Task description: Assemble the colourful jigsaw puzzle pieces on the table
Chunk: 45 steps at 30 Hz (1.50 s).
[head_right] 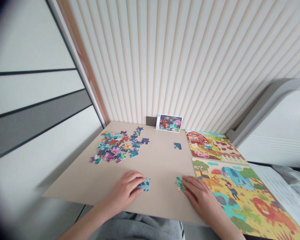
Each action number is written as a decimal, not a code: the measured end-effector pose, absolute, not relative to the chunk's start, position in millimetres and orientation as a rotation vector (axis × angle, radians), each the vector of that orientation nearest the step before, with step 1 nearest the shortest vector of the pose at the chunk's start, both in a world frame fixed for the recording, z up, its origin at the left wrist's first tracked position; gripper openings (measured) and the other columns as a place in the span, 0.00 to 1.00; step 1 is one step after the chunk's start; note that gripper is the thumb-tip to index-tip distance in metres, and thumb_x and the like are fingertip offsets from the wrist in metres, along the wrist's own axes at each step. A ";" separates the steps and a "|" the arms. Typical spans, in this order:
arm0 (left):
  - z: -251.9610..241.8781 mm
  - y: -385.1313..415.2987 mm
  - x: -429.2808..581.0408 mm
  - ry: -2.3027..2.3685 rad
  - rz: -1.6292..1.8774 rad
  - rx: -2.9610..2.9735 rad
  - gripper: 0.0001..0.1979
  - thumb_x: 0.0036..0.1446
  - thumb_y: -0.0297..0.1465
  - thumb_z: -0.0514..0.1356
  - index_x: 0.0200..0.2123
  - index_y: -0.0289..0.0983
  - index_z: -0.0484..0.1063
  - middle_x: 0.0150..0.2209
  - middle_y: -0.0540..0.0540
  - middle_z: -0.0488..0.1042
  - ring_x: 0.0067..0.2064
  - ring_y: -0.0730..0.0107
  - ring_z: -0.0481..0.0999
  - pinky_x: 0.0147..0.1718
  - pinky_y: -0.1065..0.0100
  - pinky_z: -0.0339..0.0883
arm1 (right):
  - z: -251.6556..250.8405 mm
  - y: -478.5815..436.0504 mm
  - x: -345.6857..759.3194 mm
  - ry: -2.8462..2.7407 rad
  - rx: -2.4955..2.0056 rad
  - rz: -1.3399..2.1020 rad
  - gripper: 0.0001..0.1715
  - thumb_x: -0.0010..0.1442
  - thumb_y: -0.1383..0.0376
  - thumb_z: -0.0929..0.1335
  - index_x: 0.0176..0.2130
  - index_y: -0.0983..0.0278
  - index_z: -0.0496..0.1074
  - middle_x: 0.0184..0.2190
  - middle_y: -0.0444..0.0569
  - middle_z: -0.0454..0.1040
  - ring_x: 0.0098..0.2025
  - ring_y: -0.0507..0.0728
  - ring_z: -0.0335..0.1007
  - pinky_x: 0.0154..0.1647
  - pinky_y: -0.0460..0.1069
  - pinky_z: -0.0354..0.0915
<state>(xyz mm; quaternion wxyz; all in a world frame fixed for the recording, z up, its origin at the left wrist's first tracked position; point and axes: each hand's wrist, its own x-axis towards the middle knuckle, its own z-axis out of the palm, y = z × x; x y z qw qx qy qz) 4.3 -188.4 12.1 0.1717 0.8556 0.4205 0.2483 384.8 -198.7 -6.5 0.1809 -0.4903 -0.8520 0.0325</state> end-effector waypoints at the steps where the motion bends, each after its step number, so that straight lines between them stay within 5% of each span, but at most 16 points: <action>1: 11.7 -188.3 4.3 1.191 0.719 2.431 0.17 0.63 0.28 0.63 0.55 0.45 0.72 0.51 0.46 0.75 0.54 0.60 0.72 0.58 0.55 0.68 | -6.6 -198.7 384.8 -2.405 -1.383 0.091 0.20 0.69 0.59 0.66 0.58 0.53 0.74 0.59 0.51 0.74 0.60 0.65 0.72 0.59 0.63 0.72; 11: 8.5 -188.8 0.3 1.305 0.747 2.417 0.20 0.61 0.30 0.63 0.57 0.45 0.70 0.53 0.43 0.72 0.55 0.56 0.71 0.56 0.54 0.67 | -6.5 -200.3 384.8 -2.401 -1.409 0.150 0.20 0.70 0.60 0.65 0.58 0.53 0.73 0.61 0.50 0.72 0.62 0.64 0.69 0.62 0.62 0.70; 18: 13.3 -190.6 26.0 1.459 0.694 2.449 0.25 0.50 0.47 0.71 0.47 0.41 0.74 0.42 0.42 0.74 0.48 0.50 0.71 0.51 0.48 0.66 | -6.7 -200.0 383.5 -2.372 -1.383 0.152 0.19 0.69 0.59 0.66 0.58 0.53 0.74 0.60 0.51 0.73 0.61 0.65 0.70 0.61 0.63 0.70; 22: 21.9 -179.2 19.1 1.265 0.619 2.496 0.15 0.59 0.32 0.65 0.49 0.43 0.74 0.46 0.44 0.76 0.51 0.56 0.73 0.55 0.52 0.66 | -5.1 -200.4 383.2 -2.376 -1.387 0.157 0.20 0.69 0.60 0.66 0.58 0.53 0.74 0.60 0.50 0.73 0.62 0.65 0.70 0.61 0.63 0.70; 25: 27.6 -169.5 -6.7 0.993 0.527 2.524 0.24 0.60 0.23 0.59 0.57 0.47 0.71 0.59 0.48 0.72 0.61 0.61 0.69 0.63 0.57 0.60 | -4.9 -200.5 383.2 -2.384 -1.389 0.160 0.20 0.69 0.60 0.66 0.59 0.53 0.74 0.60 0.50 0.74 0.62 0.64 0.69 0.61 0.62 0.70; 28: 26.9 -168.0 -17.5 1.094 0.545 2.485 0.24 0.60 0.29 0.62 0.60 0.46 0.69 0.63 0.46 0.67 0.64 0.58 0.65 0.64 0.55 0.59 | -5.5 -200.0 383.0 -2.389 -1.379 0.159 0.20 0.69 0.60 0.66 0.59 0.53 0.73 0.59 0.50 0.74 0.62 0.64 0.70 0.61 0.62 0.70; 32: 19.4 -174.6 7.0 1.353 0.639 2.417 0.29 0.53 0.41 0.71 0.57 0.42 0.71 0.53 0.42 0.72 0.57 0.51 0.70 0.60 0.50 0.64 | -1.2 -200.1 381.9 -2.401 -1.396 0.159 0.21 0.70 0.59 0.65 0.60 0.53 0.72 0.61 0.51 0.72 0.61 0.64 0.70 0.61 0.62 0.70; 36: 19.0 -171.8 12.4 1.223 0.586 2.447 0.23 0.57 0.35 0.69 0.55 0.44 0.72 0.52 0.44 0.75 0.56 0.55 0.71 0.60 0.52 0.64 | 9.3 -205.3 381.9 -2.338 -1.449 0.130 0.23 0.70 0.58 0.65 0.63 0.54 0.69 0.62 0.51 0.70 0.62 0.64 0.69 0.61 0.61 0.69; 45: 6.9 -161.0 -43.4 1.076 0.541 2.449 0.26 0.66 0.30 0.58 0.66 0.48 0.63 0.64 0.46 0.68 0.66 0.60 0.66 0.65 0.55 0.62 | 5.3 -225.9 366.2 -2.288 -1.428 0.008 0.15 0.70 0.62 0.66 0.54 0.56 0.74 0.56 0.52 0.75 0.59 0.63 0.70 0.61 0.60 0.66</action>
